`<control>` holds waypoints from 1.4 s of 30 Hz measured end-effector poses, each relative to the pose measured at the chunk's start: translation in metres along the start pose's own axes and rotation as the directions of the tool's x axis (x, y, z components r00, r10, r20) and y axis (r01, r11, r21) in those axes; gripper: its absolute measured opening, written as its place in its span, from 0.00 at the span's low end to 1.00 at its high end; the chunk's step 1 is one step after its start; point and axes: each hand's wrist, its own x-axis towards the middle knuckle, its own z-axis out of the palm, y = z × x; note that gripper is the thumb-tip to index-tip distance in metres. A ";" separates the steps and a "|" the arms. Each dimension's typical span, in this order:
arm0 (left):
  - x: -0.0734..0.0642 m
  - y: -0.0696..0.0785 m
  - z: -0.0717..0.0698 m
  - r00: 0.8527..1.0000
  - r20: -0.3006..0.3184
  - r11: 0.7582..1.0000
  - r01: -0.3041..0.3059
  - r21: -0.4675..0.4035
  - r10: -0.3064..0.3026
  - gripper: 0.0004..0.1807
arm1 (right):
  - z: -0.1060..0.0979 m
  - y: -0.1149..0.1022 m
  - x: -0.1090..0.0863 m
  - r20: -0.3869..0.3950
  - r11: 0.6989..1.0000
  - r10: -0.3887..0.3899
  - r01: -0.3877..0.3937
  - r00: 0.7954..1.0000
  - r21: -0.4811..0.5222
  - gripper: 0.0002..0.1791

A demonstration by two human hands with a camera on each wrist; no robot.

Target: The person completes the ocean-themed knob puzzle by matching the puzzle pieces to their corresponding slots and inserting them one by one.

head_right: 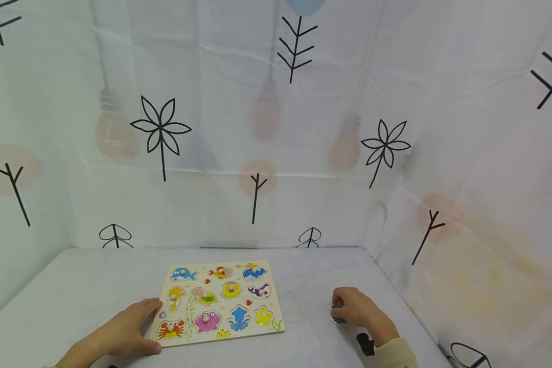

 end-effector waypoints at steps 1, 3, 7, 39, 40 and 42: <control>0.000 0.000 0.000 1.000 -0.001 1.000 0.001 -0.003 -0.001 0.58 | 0.000 0.002 -0.001 0.007 1.000 -0.012 0.012 1.000 0.005 0.10; 0.000 0.000 0.000 1.000 0.000 1.000 -0.005 0.001 0.005 0.58 | 0.000 0.005 -0.002 0.018 0.999 -0.043 0.043 0.999 0.013 0.10; 0.000 0.001 0.000 1.000 0.005 1.000 -0.011 0.008 0.011 0.57 | 0.000 0.011 -0.003 0.032 0.994 -0.110 0.109 0.993 0.033 0.08; -0.001 0.004 -0.003 1.000 0.018 1.000 0.005 0.014 -0.005 0.56 | 0.004 -0.019 0.008 0.009 0.975 -0.208 0.206 0.978 0.081 0.07; -0.001 0.004 -0.003 1.000 0.019 1.000 0.005 0.014 -0.006 0.56 | 0.005 -0.022 0.010 0.015 0.976 -0.205 0.203 0.979 0.078 0.07; -0.001 0.004 -0.003 1.000 0.019 1.000 0.008 0.014 -0.008 0.57 | 0.007 -0.028 0.012 0.026 0.978 -0.201 0.199 0.979 0.066 0.07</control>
